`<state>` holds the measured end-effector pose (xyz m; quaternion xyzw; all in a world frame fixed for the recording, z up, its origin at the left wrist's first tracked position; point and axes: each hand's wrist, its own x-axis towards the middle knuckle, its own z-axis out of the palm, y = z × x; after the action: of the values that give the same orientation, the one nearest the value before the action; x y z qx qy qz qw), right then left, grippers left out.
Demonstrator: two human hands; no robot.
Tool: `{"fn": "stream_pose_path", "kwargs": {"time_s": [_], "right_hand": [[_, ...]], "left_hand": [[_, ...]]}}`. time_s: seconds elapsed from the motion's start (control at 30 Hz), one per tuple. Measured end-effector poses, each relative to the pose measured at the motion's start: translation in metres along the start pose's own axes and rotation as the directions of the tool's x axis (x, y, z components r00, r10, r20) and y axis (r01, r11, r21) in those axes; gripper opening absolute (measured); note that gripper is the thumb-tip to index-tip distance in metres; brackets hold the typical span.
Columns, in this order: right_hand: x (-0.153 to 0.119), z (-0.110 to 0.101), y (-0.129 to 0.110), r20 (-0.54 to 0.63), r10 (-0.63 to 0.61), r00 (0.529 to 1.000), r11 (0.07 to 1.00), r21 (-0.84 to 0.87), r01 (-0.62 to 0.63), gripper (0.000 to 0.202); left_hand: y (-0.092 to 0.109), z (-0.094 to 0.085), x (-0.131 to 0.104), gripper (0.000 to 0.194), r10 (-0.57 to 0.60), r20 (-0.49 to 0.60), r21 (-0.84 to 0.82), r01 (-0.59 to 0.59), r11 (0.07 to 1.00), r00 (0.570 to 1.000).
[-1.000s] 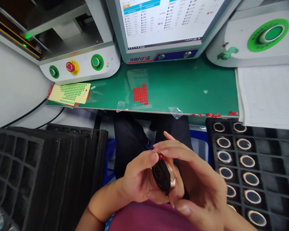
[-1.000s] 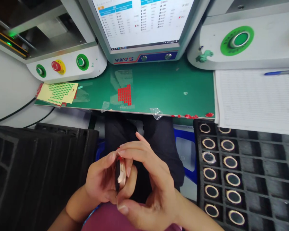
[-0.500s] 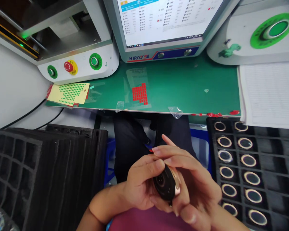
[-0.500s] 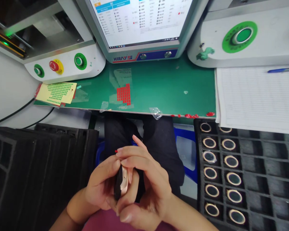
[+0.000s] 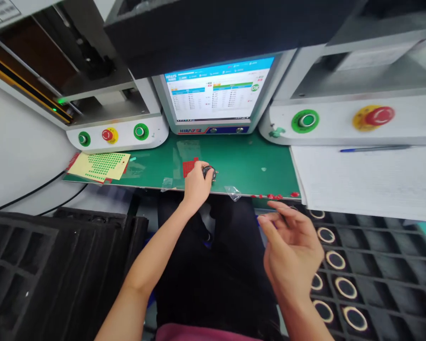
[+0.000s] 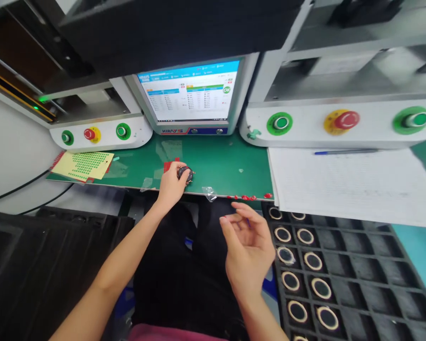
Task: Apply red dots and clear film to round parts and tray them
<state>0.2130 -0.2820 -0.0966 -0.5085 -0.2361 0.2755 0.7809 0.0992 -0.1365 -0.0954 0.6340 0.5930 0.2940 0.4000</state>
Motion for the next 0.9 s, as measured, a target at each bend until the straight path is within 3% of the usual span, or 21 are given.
{"fn": "stream_pose_path", "kwargs": {"time_s": [0.17, 0.27, 0.37, 0.43, 0.53, 0.6, 0.67, 0.9], "right_hand": [[-0.002, -0.004, -0.008, 0.074, 0.121, 0.990, 0.988, 0.082, -0.127, 0.031], [-0.006, -0.005, -0.015, 0.122, 0.126, 0.984, 0.983, 0.119, -0.141, 0.029], [-0.011, -0.004, -0.020, 0.158, 0.099, 0.983, 0.987, 0.109, -0.117, 0.027], [-0.014, -0.001, -0.022, 0.180, 0.049, 0.982, 0.994, 0.092, -0.066, 0.029], [-0.021, 0.008, -0.025, 0.222, -0.091, 0.971, 0.994, 0.081, 0.075, 0.034], [-0.025, 0.014, -0.028, 0.286, -0.170, 0.943, 0.985, 0.082, 0.153, 0.037], [-0.028, 0.018, -0.031, 0.365, -0.212, 0.906, 0.977, 0.087, 0.194, 0.042], [-0.031, 0.011, -0.040, 0.464, -0.312, 0.829, 0.945, 0.061, 0.321, 0.056]], "left_hand": [[-0.006, 0.015, 0.015, 0.011, 0.105, -0.094, 0.230, -0.081, 0.970, 0.990], [-0.004, 0.013, 0.010, 0.017, 0.134, -0.133, 0.275, -0.093, 0.957, 0.982], [0.005, -0.003, -0.016, 0.021, 0.182, -0.104, 0.251, -0.152, 0.956, 0.978], [0.013, -0.019, -0.046, 0.017, 0.260, -0.022, 0.169, -0.252, 0.953, 0.965], [0.025, -0.038, -0.096, 0.015, 0.462, 0.048, -0.115, -0.454, 0.883, 0.886], [0.029, -0.045, -0.123, 0.021, 0.505, -0.006, -0.244, -0.491, 0.836, 0.863], [0.031, -0.047, -0.140, 0.027, 0.484, -0.078, -0.271, -0.486, 0.831, 0.872], [0.032, -0.034, -0.155, 0.015, 0.543, -0.241, -0.236, -0.592, 0.771, 0.804]]}}
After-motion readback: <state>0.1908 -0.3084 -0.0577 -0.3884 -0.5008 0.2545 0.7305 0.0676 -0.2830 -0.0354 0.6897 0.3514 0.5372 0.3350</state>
